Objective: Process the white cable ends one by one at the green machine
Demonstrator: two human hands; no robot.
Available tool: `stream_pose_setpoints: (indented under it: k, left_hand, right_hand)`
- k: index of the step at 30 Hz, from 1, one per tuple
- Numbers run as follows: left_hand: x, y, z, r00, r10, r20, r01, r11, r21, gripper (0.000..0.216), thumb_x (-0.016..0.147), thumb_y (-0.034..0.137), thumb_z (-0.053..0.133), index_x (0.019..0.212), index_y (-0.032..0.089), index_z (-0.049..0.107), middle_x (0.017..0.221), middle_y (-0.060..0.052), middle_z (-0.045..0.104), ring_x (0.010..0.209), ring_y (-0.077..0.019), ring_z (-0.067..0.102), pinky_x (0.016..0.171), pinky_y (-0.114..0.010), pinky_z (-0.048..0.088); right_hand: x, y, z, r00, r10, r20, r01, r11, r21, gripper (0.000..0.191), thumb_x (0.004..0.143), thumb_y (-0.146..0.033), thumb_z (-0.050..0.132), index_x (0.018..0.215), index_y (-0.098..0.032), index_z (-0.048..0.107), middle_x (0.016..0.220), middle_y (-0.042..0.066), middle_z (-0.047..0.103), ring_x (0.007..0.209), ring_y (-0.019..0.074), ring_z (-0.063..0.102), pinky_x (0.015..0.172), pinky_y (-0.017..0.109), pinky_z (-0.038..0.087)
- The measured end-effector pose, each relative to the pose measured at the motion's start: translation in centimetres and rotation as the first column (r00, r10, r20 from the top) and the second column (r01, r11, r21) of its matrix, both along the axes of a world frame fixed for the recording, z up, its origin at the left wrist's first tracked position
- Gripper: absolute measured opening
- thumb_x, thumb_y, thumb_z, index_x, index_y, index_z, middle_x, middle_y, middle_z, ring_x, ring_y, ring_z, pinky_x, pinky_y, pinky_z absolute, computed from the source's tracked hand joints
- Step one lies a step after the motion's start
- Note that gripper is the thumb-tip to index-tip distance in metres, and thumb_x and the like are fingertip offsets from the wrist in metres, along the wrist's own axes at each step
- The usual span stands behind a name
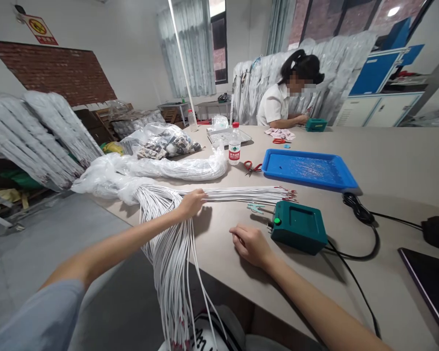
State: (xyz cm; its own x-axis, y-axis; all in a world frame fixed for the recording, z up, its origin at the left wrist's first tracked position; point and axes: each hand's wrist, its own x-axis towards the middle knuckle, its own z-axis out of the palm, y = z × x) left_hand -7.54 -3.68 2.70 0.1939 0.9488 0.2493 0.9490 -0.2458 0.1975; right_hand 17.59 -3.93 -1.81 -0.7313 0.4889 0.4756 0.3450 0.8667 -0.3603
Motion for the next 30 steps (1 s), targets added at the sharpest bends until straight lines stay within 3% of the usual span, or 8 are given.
stream_pose_setpoints:
  k: [3,10,15,20,24,26,28,30]
  left_hand:
    - [-3.0,3.2,-0.3,0.994,0.086,-0.072,-0.090,0.994,-0.055,0.018,0.091,0.021,0.049,0.093,0.013,0.064,0.101,-0.011,0.063,0.096,-0.0217,0.060,0.084,-0.039,0.048]
    - [-3.9,4.4,-1.7,0.979,0.123,-0.161,-0.148,0.977,-0.152,0.029,0.090,0.034,0.055,0.111,0.013,0.058,0.110,-0.008,0.060,0.096,-0.0196,0.060,0.083,-0.040,0.051]
    - [-3.6,3.8,-0.2,0.984,0.159,-0.084,-0.167,0.980,-0.103,0.025,0.094,0.029,0.043,0.096,0.011,0.059,0.081,-0.006,0.063,0.072,-0.0163,0.059,0.067,-0.030,0.045]
    - [-0.7,1.0,1.7,0.999,-0.003,0.039,0.005,0.999,-0.054,0.030,0.093,0.034,0.040,0.078,0.015,0.058,0.064,-0.001,0.058,0.060,-0.0141,0.052,0.057,-0.024,0.035]
    - [3.0,-3.4,3.0,0.976,-0.198,0.090,0.195,0.980,0.036,0.027,0.093,0.030,0.041,0.072,0.016,0.052,0.062,-0.001,0.056,0.057,-0.0124,0.048,0.058,-0.025,0.032]
    - [4.8,-6.0,3.2,0.893,-0.443,0.080,0.426,0.889,0.169,0.025,0.093,0.021,0.039,0.070,0.017,0.049,0.059,-0.001,0.054,0.053,-0.0121,0.045,0.055,-0.025,0.030]
    - [6.8,-8.5,2.7,0.788,-0.608,0.097,0.588,0.790,0.174,0.024,0.093,0.016,0.036,0.072,0.017,0.049,0.058,0.000,0.052,0.049,-0.0118,0.043,0.052,-0.026,0.030]
    - [9.0,-10.7,1.5,0.629,-0.773,0.079,0.756,0.632,0.170,0.026,0.093,0.025,0.042,0.068,0.017,0.049,0.053,0.000,0.049,0.046,-0.0124,0.040,0.047,-0.028,0.027]
  right_hand:
    - [0.1,0.0,-0.2,1.000,-0.002,-0.024,0.002,1.000,0.005,0.022,0.084,-0.011,0.045,0.091,-0.017,0.065,0.074,0.004,0.066,0.065,0.0154,0.060,0.061,0.025,0.040]
    - [0.0,0.2,-0.9,0.998,0.008,-0.055,-0.006,1.000,0.031,0.019,0.084,-0.012,0.047,0.090,-0.016,0.065,0.077,0.005,0.067,0.065,0.0146,0.060,0.060,0.024,0.038]
    - [0.0,0.1,-0.9,0.999,0.023,-0.050,-0.021,0.999,0.034,0.019,0.082,-0.011,0.048,0.089,-0.016,0.065,0.076,0.004,0.066,0.063,0.0142,0.059,0.059,0.024,0.037]
    - [0.0,0.1,-0.8,0.999,0.022,-0.032,-0.022,1.000,0.019,0.018,0.081,-0.012,0.050,0.089,-0.017,0.066,0.077,0.004,0.068,0.063,0.0139,0.059,0.059,0.024,0.038]
    - [0.2,0.1,-0.8,1.000,-0.011,-0.027,0.011,1.000,-0.014,0.019,0.081,-0.012,0.051,0.091,-0.016,0.066,0.083,0.005,0.070,0.066,0.0145,0.061,0.062,0.024,0.041]
    - [0.2,0.1,-0.8,0.999,-0.023,-0.048,0.020,0.999,-0.049,0.020,0.082,-0.012,0.051,0.092,-0.017,0.067,0.084,0.006,0.071,0.069,0.0148,0.062,0.063,0.024,0.042]
    - [0.2,0.1,-0.8,0.995,-0.026,-0.094,0.018,0.996,-0.091,0.020,0.082,-0.012,0.050,0.091,-0.016,0.067,0.083,0.006,0.071,0.070,0.0151,0.062,0.064,0.024,0.043]
    - [0.2,0.2,-0.8,0.988,-0.039,-0.149,0.019,0.991,-0.132,0.021,0.082,-0.012,0.049,0.089,-0.016,0.068,0.080,0.006,0.070,0.069,0.0150,0.062,0.064,0.024,0.044]
